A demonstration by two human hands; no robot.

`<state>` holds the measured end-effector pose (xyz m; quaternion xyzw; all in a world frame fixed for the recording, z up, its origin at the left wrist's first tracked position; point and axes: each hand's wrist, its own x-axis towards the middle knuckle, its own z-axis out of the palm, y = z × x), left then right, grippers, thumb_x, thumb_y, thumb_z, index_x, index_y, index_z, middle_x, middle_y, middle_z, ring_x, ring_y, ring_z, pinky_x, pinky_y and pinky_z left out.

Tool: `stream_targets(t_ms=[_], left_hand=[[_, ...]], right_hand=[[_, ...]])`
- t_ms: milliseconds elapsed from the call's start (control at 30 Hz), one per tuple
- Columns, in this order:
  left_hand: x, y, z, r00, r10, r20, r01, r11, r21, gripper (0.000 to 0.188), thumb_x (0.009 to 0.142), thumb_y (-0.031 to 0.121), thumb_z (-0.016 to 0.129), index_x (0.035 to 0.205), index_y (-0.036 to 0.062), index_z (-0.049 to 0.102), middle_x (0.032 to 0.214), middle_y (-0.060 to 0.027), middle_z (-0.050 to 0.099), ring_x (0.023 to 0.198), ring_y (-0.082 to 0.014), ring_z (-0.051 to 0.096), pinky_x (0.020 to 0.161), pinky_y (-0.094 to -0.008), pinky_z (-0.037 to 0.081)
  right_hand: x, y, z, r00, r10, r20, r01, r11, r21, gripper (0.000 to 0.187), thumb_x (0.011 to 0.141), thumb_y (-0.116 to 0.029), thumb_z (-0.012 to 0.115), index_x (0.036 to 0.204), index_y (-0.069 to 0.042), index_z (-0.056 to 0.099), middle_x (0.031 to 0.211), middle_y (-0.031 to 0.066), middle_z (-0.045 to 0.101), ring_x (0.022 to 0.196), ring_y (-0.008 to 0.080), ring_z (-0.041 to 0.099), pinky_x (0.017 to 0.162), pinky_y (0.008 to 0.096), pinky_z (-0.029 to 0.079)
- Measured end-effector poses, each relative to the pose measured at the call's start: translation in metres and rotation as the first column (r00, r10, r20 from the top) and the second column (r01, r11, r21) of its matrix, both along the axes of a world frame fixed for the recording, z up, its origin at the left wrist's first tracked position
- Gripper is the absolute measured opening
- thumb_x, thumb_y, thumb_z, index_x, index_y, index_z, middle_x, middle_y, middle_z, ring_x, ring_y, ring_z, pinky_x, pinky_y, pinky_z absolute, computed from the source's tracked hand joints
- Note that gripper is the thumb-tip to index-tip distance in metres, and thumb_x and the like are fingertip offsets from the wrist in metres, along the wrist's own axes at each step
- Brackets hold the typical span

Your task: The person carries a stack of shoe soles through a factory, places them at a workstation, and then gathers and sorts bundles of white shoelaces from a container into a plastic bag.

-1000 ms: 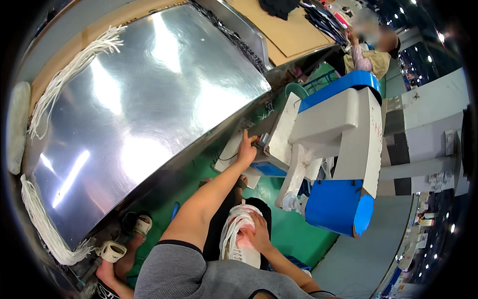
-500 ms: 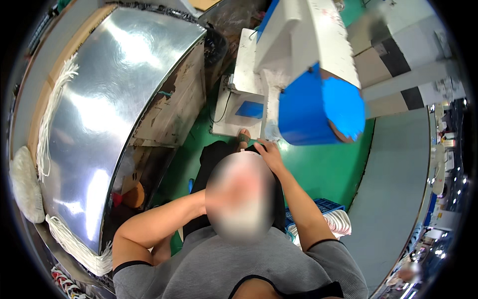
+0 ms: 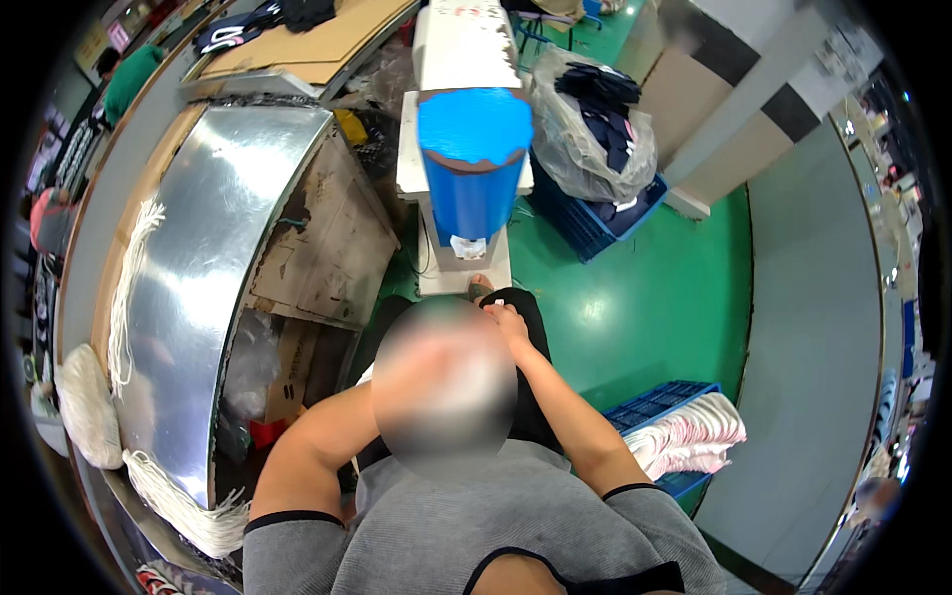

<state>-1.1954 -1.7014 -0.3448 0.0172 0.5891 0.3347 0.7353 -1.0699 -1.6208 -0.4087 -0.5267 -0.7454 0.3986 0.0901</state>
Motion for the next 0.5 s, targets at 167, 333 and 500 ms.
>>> stream_targets(t_ms=[167,333,500], left_hand=[[-0.006,-0.024,0.050,0.990,0.138,-0.018,-0.138,0.990,-0.008,0.036,0.081,0.019,0.059,0.113,0.0014,0.055,0.104,-0.0111,0.063,0.090,-0.0237,0.062,0.084,-0.0350,0.049],[-0.044,-0.043,0.093,0.991,0.064,-0.119,-0.042,0.983,0.180,0.041,0.081,0.012,0.058,0.119,-0.0015,0.048,0.110,-0.0130,0.059,0.102,-0.0239,0.058,0.089,-0.0350,0.047],[-0.054,-0.033,0.097,0.923,0.011,-0.385,0.158,0.901,0.403,0.047,0.083,0.019,0.064,0.123,0.0010,0.047,0.117,-0.0095,0.055,0.107,-0.0217,0.055,0.090,-0.0344,0.045]], right_hand=[[-0.005,0.001,-0.025,0.899,-0.110,-0.425,0.062,0.990,-0.125,0.031,0.084,-0.029,0.056,0.099,-0.004,0.065,0.095,0.0171,0.062,0.089,0.0345,0.060,0.082,0.0400,0.047],[-0.007,0.006,-0.014,0.956,0.116,-0.271,0.008,0.909,0.417,0.027,0.083,-0.025,0.057,0.100,-0.006,0.064,0.101,0.0131,0.063,0.102,0.0311,0.054,0.091,0.0424,0.039],[-0.035,-0.017,0.066,0.612,0.073,-0.787,-0.099,0.995,0.015,0.037,0.088,-0.022,0.054,0.120,-0.003,0.051,0.119,0.0171,0.051,0.113,0.0279,0.046,0.088,0.0354,0.041]])
